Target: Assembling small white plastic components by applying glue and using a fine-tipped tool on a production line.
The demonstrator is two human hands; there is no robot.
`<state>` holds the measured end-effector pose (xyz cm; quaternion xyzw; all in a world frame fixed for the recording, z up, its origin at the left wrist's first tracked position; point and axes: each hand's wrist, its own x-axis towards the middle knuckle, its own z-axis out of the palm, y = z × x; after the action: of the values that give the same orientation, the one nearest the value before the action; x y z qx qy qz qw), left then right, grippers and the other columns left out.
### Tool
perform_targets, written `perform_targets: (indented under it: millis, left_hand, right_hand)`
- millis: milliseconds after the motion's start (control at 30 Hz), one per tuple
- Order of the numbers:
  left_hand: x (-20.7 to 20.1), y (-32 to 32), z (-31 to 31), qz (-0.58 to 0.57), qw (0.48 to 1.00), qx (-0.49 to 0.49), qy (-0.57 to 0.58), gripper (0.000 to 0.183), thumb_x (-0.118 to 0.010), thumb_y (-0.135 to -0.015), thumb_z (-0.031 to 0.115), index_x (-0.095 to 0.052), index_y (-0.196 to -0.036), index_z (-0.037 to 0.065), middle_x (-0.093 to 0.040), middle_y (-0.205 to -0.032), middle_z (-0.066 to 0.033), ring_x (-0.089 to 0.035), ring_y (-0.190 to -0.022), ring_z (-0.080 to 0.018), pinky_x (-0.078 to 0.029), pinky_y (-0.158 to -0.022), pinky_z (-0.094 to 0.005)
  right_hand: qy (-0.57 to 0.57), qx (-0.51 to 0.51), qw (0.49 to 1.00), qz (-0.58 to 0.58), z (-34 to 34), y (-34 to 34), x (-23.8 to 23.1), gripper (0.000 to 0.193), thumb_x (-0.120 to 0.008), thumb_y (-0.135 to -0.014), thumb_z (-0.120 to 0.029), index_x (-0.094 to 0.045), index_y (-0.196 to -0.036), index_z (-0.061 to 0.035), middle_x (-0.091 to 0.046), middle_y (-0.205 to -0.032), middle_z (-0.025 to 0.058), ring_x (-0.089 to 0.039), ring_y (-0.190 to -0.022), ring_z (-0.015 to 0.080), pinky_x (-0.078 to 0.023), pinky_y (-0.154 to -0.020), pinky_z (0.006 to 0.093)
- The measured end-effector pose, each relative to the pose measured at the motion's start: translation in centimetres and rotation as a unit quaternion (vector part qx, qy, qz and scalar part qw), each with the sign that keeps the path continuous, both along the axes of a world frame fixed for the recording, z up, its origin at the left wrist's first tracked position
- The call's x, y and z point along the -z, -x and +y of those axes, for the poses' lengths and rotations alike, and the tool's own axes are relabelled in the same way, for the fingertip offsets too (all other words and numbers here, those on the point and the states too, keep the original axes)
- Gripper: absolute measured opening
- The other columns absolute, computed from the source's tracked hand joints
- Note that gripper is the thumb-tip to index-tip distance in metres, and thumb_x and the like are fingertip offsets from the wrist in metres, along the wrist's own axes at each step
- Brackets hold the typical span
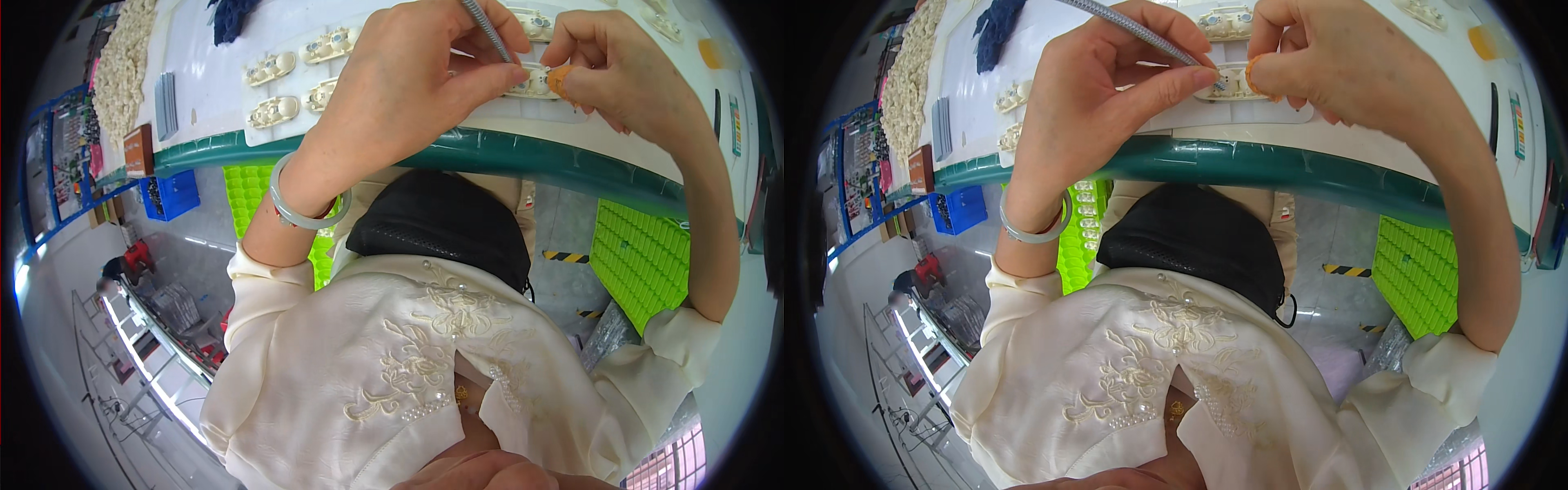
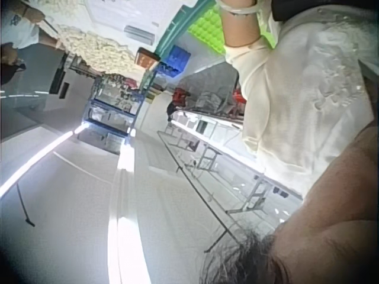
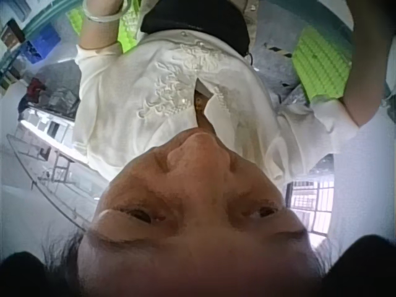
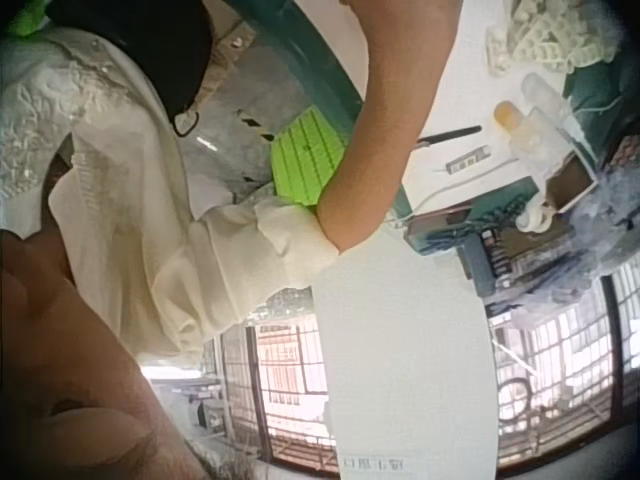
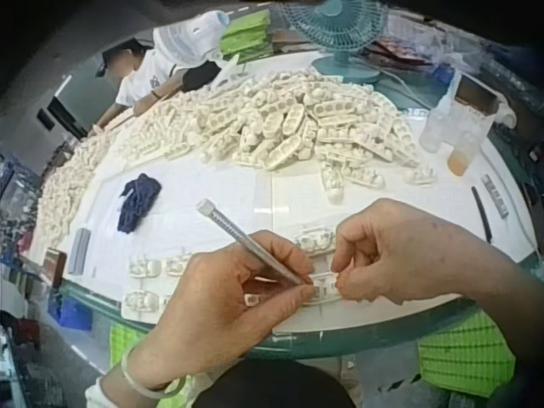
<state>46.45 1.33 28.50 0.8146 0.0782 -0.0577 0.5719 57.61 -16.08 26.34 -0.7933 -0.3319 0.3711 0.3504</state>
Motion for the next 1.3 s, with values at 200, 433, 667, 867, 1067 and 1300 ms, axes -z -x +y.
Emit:
perform_targets:
  millis: [200,433,667,867,1067,1300]
  left_hand:
    - [0.0,0.1,0.2,-0.004,1.000,-0.013,0.008,0.014,-0.066,-0.083,0.000,-0.058,-0.094,-0.005,-0.064,-0.083,-0.0081,-0.062,-0.077,-0.0107,-0.052,-0.069,-0.0229]
    - [0.5,0.3,0.6,-0.026,0.999,-0.025,0.000,0.012,-0.065,-0.084,0.000,-0.058,-0.094,-0.003,-0.063,-0.082,-0.0067,-0.062,-0.075,-0.0107,-0.052,-0.069,-0.0234]
    - [1.0,0.2,0.7,-0.046,0.999,0.001,0.001,0.012,-0.064,-0.084,-0.001,-0.057,-0.094,-0.002,-0.062,-0.079,-0.0057,-0.062,-0.074,-0.0097,-0.051,-0.068,-0.0226]
    - [1.0,0.0,0.6,-0.062,0.991,-0.030,0.114,0.013,-0.065,-0.084,0.000,-0.056,-0.094,-0.003,-0.063,-0.080,-0.0069,-0.062,-0.074,-0.0100,-0.051,-0.067,-0.0224]
    - [1.4,-0.4,0.4,-0.057,0.998,0.039,0.013,0.014,-0.064,-0.085,0.001,-0.055,-0.095,-0.003,-0.066,-0.080,-0.0111,-0.065,-0.073,-0.0142,-0.053,-0.066,-0.0248]
    - [1.1,-0.7,0.3,-0.083,0.995,0.044,-0.042,0.017,-0.066,-0.082,0.002,-0.055,-0.094,-0.002,-0.066,-0.080,-0.0140,-0.068,-0.074,-0.0197,-0.054,-0.066,-0.0278]
  right_hand:
    - [0.238,0.047,0.965,0.100,3.7,-0.5,-4.4,0.012,-0.064,-0.078,-0.011,-0.060,-0.081,0.0000,-0.060,-0.060,0.0040,-0.050,-0.046,0.0091,-0.037,-0.042,0.0221]
    - [0.299,0.052,0.950,0.074,4.9,-0.3,-4.9,0.009,-0.064,-0.076,-0.010,-0.060,-0.075,-0.0018,-0.060,-0.060,0.0041,-0.052,-0.046,0.0097,-0.039,-0.043,0.0217]
    - [0.280,0.095,0.951,0.094,4.1,-0.1,-4.6,0.008,-0.063,-0.076,-0.009,-0.060,-0.077,-0.0016,-0.060,-0.059,0.0034,-0.051,-0.046,0.0097,-0.039,-0.043,0.0215]
    - [0.263,0.075,0.958,0.082,4.2,0.0,-4.5,0.007,-0.063,-0.076,-0.009,-0.060,-0.077,-0.0018,-0.059,-0.059,0.0030,-0.052,-0.047,0.0094,-0.039,-0.044,0.0212]
    - [0.253,0.073,0.961,0.088,4.0,0.0,-4.4,0.009,-0.062,-0.077,-0.010,-0.059,-0.078,-0.0018,-0.059,-0.060,0.0027,-0.052,-0.047,0.0092,-0.040,-0.045,0.0220]
    - [0.204,0.088,0.967,0.124,2.8,-0.1,-3.7,0.006,-0.061,-0.080,-0.006,-0.060,-0.082,-0.0006,-0.059,-0.060,0.0031,-0.052,-0.047,0.0091,-0.038,-0.043,0.0203]
